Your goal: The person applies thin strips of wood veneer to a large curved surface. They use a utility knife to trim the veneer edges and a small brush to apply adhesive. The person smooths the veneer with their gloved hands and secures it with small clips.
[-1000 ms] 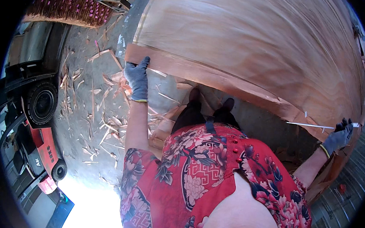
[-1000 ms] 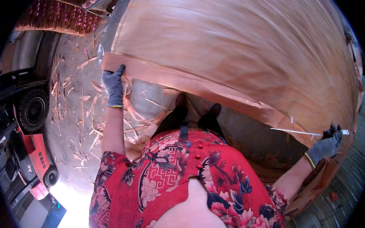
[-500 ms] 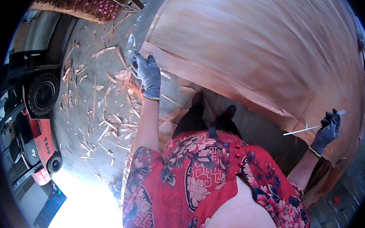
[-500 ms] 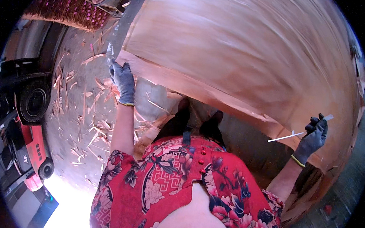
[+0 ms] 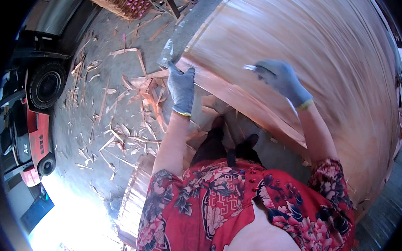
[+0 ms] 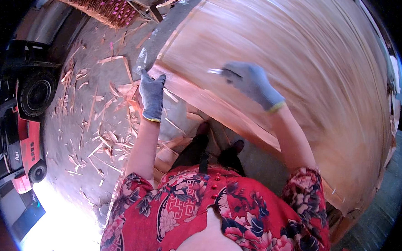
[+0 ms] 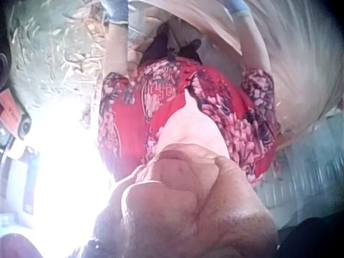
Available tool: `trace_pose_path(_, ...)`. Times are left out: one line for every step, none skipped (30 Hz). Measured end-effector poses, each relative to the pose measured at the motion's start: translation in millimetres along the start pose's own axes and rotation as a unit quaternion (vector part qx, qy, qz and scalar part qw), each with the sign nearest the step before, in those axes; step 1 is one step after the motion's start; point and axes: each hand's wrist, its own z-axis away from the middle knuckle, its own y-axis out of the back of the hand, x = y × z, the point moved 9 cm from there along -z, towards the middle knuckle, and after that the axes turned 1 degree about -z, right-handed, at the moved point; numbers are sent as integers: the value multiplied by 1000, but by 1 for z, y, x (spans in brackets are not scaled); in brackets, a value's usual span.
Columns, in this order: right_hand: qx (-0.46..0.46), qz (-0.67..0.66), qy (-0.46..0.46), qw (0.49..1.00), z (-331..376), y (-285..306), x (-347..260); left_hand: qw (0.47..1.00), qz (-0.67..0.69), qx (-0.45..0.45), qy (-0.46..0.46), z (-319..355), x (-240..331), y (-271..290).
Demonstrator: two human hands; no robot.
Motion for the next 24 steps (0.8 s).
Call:
trace_pose_path(-23,30,13,999,-24,-14,-7,1000,9,-1,4,0,0,-2)
trace_pose_path(-54,65,23,996,-47,-29,-14,1000,16,0,10,0,-2,-3)
trace_pose_path(-85,99,35,991,-68,-46,-21,1000,23,9,2,0,-3,0)
trace_pose_path(-101,129,64,984,-83,-56,-30,999,35,14,-6,0,-1,0)
trace_pose_path(-116,156,96,976,-97,-70,-37,999,45,22,-15,1,-1,2)
trace_pose_path(-131,184,127,966,-109,-83,-45,998,54,29,-24,1,-1,4)
trace_pose_path(-127,201,143,961,-119,-87,-43,997,45,-38,49,2,6,-2)
trace_pose_path(-127,215,169,953,-128,-95,-50,998,55,-18,32,4,9,3)
trace_pose_path(-126,229,194,946,-135,-101,-56,998,65,1,14,5,11,6)
trace_pose_path(-151,234,194,941,-139,-107,-61,997,77,19,-2,7,13,10)
trace_pose_path(-176,238,192,936,-143,-110,-65,994,69,55,-65,9,22,18)
trace_pose_path(-200,244,190,930,-146,-113,-69,996,70,41,-39,10,18,16)
trace_pose_path(-215,252,192,924,-147,-116,-73,997,69,26,-13,12,19,18)
trace_pose_path(-229,260,192,918,-148,-118,-79,998,68,10,14,13,19,19)
trace_pose_path(-244,268,193,912,-149,-122,-81,998,63,5,24,13,18,19)
trace_pose_path(-245,279,183,910,-151,-124,-80,998,58,-1,33,14,18,20)
trace_pose_path(-247,289,173,909,-153,-127,-78,998,52,-7,42,15,18,21)
trace_pose_path(-249,299,163,907,-155,-129,-76,997,69,-7,42,16,19,22)
trace_pose_path(-250,308,133,908,-158,-130,-74,996,84,-9,40,15,20,22)
trace_pose_path(-252,317,103,909,-160,-131,-72,994,99,-10,38,14,20,22)
trace_pose_path(-252,325,72,909,-162,-132,-70,995,98,5,18,12,21,22)
trace_pose_path(-239,327,64,912,-164,-133,-68,995,97,20,-2,12,24,24)
trace_pose_path(-226,329,55,915,-166,-134,-67,995,95,35,-22,13,28,27)
trace_pose_path(-212,331,46,918,-167,-134,-65,995,98,4,34,14,20,24)
